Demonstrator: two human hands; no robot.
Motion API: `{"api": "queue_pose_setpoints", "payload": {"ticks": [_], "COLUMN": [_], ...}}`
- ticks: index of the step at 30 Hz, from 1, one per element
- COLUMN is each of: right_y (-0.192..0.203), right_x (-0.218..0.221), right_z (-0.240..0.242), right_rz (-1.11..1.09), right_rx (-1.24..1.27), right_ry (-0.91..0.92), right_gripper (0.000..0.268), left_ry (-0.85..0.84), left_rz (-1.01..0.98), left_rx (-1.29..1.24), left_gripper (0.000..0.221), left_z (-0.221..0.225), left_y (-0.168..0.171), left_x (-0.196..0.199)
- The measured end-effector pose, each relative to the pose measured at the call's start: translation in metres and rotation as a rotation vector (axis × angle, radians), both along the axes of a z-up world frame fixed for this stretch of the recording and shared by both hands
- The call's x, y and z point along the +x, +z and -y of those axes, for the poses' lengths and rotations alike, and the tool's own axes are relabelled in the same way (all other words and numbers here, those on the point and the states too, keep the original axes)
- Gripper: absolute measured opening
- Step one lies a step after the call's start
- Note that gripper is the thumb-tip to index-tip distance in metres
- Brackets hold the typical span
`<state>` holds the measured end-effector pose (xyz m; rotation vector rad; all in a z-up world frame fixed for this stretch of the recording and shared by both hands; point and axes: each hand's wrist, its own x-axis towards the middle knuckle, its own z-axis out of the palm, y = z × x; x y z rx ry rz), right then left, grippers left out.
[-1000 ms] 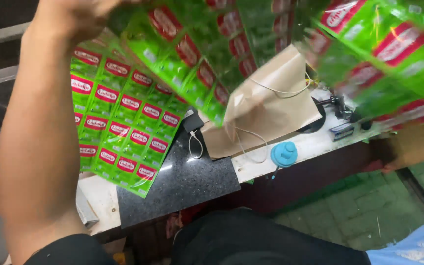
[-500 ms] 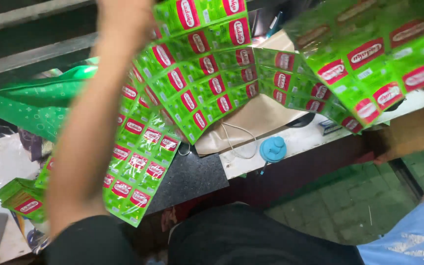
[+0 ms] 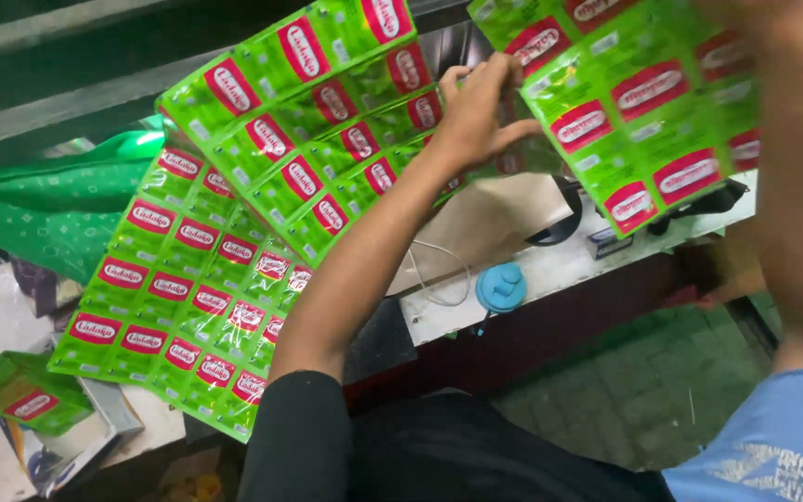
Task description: Organizing and folding sheets of green sachets on a counter and placing them into boxes.
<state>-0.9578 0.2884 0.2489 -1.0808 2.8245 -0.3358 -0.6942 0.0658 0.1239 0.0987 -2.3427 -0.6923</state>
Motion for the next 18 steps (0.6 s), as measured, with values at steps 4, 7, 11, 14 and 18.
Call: {"api": "queue_pose_setpoints", "payload": {"ticks": [4, 7, 11, 14, 18], "right_y": [0.025, 0.032, -0.005, -0.059, -0.079], "right_x": [0.078, 0.137, 0.133, 0.116, 0.146], "right_z": [0.006, 0.016, 0.014, 0.016, 0.02], "right_rz": [0.055, 0.098, 0.717, 1.014, 0.892], "right_rx": [0.071, 0.036, 0.04, -0.008, 0.103], "right_ry": [-0.038, -0.06, -0.036, -0.051, 0.152], "right_gripper": [0.068, 0.066, 0.076, 0.067, 0.094], "left_ry": [0.018, -0.003, -0.188, -0.386, -0.448], "left_rz": [-0.056, -0.092, -0.035, -0.122, -0.11], "left_rx": [0.1, 0.121, 0.207, 0.295, 0.328], "left_gripper": [0.058, 0.055, 0.049, 0.05, 0.046], "left_z": [0.013, 0.014, 0.009, 0.009, -0.001], "left_y": [-0.001, 0.002, 0.01, 0.022, 0.029], "left_x": [0.001, 0.01, 0.03, 0.048, 0.069]}}
